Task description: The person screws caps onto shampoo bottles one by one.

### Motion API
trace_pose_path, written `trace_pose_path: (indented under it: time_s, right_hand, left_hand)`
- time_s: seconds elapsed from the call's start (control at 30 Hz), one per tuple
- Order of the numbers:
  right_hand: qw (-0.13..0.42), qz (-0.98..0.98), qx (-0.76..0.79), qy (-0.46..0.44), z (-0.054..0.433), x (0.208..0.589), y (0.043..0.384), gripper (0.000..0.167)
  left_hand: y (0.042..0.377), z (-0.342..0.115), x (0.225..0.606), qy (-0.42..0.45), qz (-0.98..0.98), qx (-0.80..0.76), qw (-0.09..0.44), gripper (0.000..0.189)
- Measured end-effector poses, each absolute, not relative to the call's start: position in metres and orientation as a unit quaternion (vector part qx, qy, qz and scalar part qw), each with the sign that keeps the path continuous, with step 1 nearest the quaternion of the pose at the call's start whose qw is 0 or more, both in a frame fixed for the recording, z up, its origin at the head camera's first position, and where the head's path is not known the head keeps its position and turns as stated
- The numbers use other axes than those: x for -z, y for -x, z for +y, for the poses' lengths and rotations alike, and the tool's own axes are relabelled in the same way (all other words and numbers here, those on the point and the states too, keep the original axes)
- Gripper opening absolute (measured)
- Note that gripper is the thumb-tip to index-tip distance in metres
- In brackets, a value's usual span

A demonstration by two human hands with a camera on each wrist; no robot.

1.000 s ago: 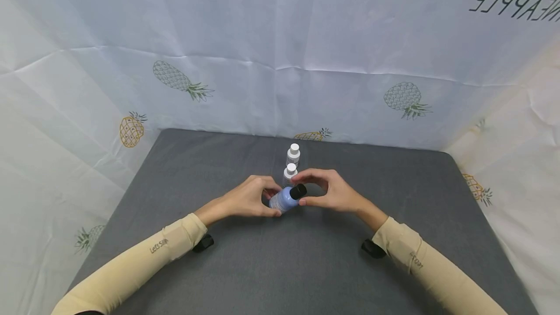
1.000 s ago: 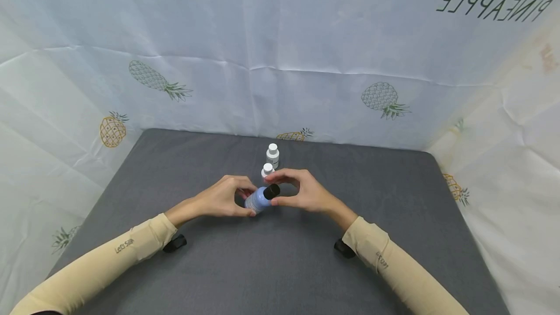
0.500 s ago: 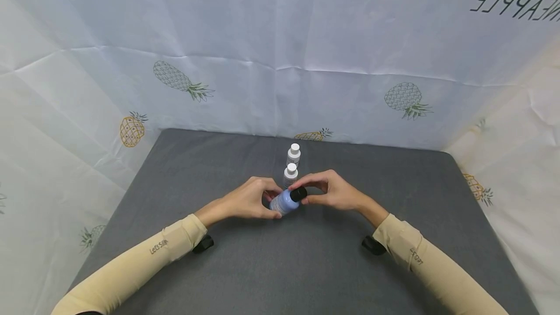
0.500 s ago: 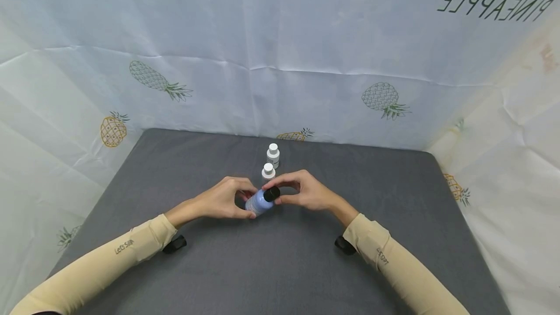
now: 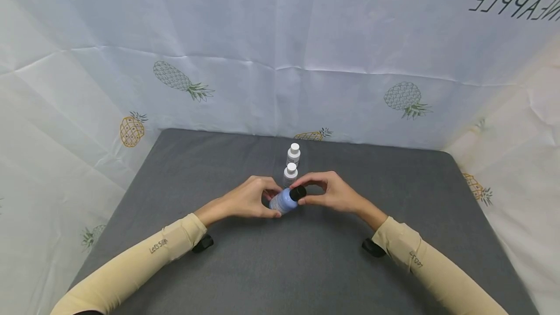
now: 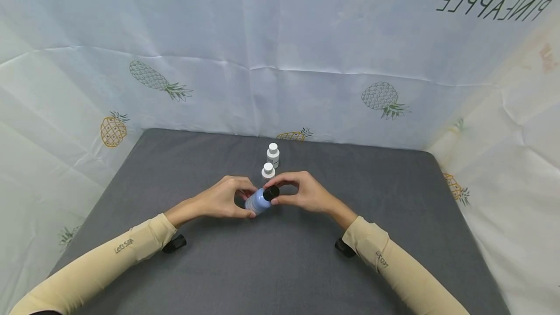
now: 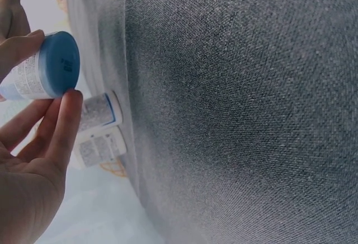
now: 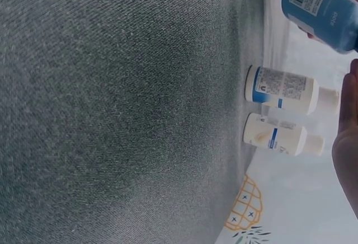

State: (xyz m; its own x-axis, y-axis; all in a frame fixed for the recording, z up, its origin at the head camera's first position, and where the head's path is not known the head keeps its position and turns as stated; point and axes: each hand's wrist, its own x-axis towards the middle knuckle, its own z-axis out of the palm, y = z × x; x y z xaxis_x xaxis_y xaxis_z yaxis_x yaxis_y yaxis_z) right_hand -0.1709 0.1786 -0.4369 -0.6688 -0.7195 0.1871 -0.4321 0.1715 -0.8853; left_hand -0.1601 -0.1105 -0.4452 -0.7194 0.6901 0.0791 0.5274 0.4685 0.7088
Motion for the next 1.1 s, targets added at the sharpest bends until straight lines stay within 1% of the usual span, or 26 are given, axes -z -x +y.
trace_pose_path:
  time_s: [0.23, 0.87, 1.1]
  right_hand:
    - [0.130, 0.761, 0.515, 0.372, 0.1774, 0.4388, 0.1700, 0.039]
    - [0.137, 0.761, 0.517, 0.367, 0.1782, 0.4386, 0.1695, 0.040]
    - [0.117, 0.764, 0.515, 0.371, 0.1793, 0.4376, 0.1704, 0.045]
  left_hand:
    - [0.1602, -0.1109, 0.4461, -0.358, 0.853, -0.364, 0.109, 0.043]
    - [0.1599, -0.1092, 0.4474, -0.358, 0.847, -0.376, 0.112, 0.043]
    - [0.1625, -0.1084, 0.4488, -0.345, 0.845, -0.391, 0.118, 0.044]
